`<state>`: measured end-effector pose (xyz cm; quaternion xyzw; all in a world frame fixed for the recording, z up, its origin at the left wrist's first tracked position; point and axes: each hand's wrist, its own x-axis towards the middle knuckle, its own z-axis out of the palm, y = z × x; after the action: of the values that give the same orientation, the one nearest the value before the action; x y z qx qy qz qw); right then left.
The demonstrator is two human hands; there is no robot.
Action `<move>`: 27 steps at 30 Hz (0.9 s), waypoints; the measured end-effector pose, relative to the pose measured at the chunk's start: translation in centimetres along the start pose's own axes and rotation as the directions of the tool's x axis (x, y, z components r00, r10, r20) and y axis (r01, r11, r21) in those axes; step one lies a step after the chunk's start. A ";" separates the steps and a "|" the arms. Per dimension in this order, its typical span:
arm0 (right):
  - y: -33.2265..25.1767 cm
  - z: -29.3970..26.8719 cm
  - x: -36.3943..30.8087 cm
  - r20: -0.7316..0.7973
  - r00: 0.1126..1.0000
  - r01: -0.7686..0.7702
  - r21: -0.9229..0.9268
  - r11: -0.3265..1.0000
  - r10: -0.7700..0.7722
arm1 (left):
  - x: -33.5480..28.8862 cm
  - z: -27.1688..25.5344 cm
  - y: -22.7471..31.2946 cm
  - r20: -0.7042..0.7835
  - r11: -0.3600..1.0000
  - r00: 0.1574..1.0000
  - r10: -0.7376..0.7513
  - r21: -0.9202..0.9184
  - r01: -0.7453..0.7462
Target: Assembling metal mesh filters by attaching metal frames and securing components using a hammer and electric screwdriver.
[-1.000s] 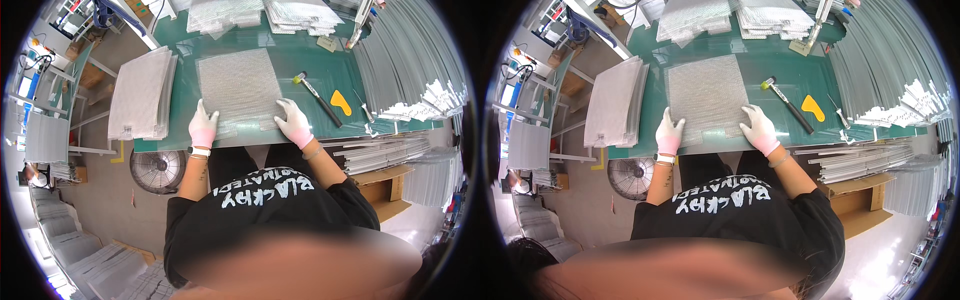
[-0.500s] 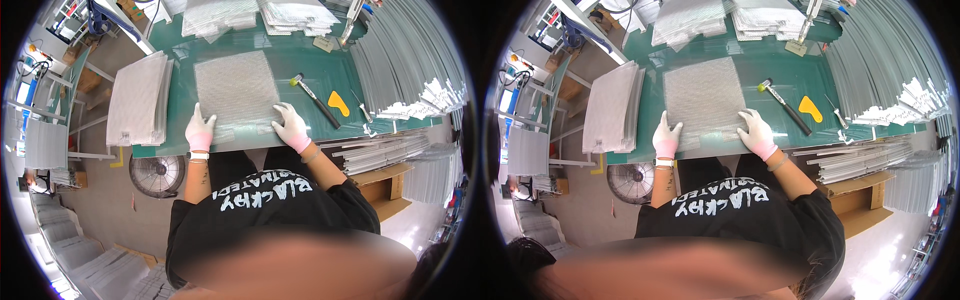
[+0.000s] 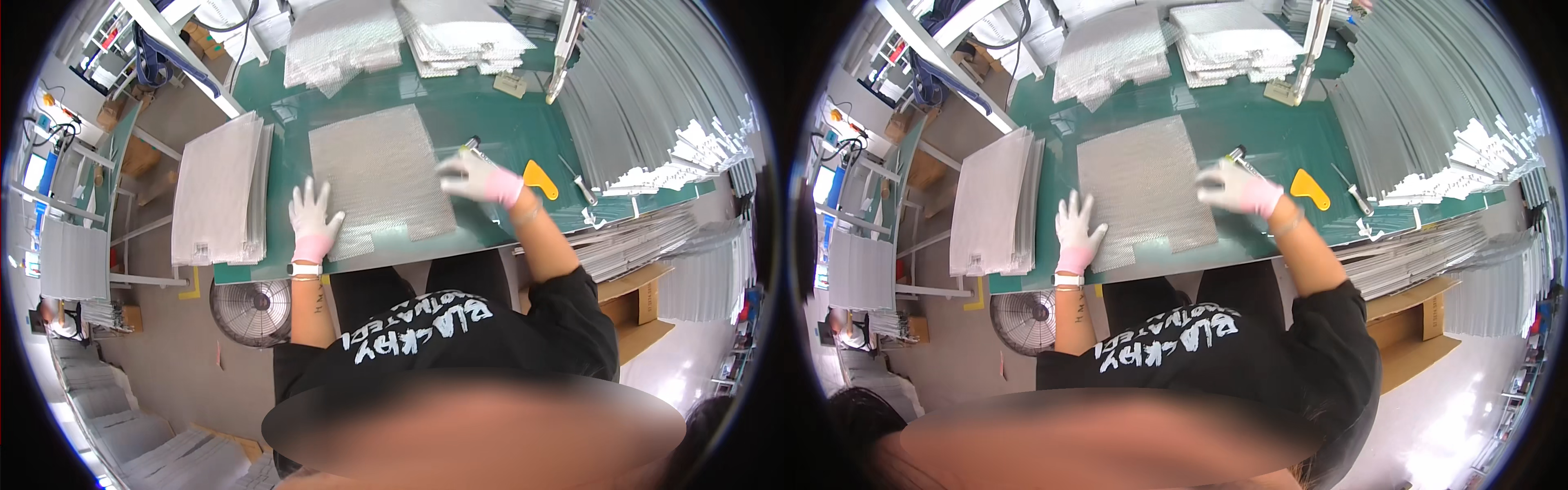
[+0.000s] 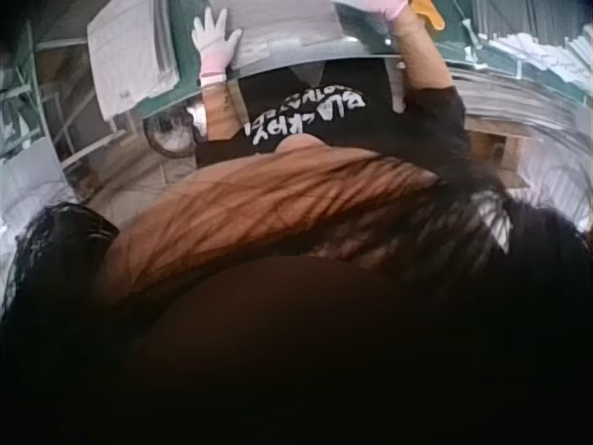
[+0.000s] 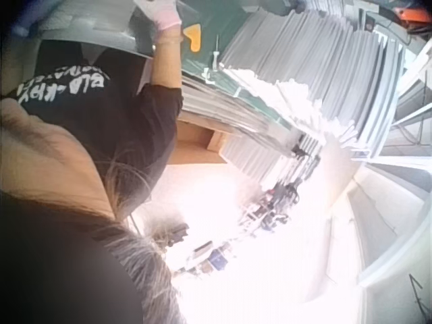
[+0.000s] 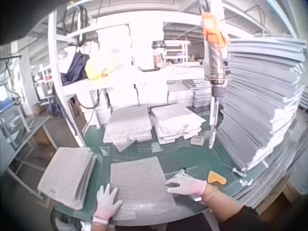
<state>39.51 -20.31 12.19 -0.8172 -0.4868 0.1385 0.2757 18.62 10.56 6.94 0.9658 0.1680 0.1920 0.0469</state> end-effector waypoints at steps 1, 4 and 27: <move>-0.4 -2.4 2.7 -0.067 0.998 0.002 0.115 0.993 0.006 | -0.7 0.9 -1.2 0.114 0.998 0.992 0.046 0.048 -0.052; 6.7 -7.3 11.2 -0.446 0.869 -0.281 -0.093 0.955 0.213 | -1.0 1.1 0.7 0.276 0.988 0.959 0.061 0.121 -0.098; 10.4 -17.5 10.1 -0.836 0.401 0.354 0.519 0.778 0.376 | 0.6 -1.3 1.2 0.428 0.996 0.899 0.091 -0.020 -0.091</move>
<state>60.56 -20.96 20.69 -0.6145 -0.1709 -0.1769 0.7496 18.97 9.67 8.56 0.9911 0.1084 -0.0226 0.0734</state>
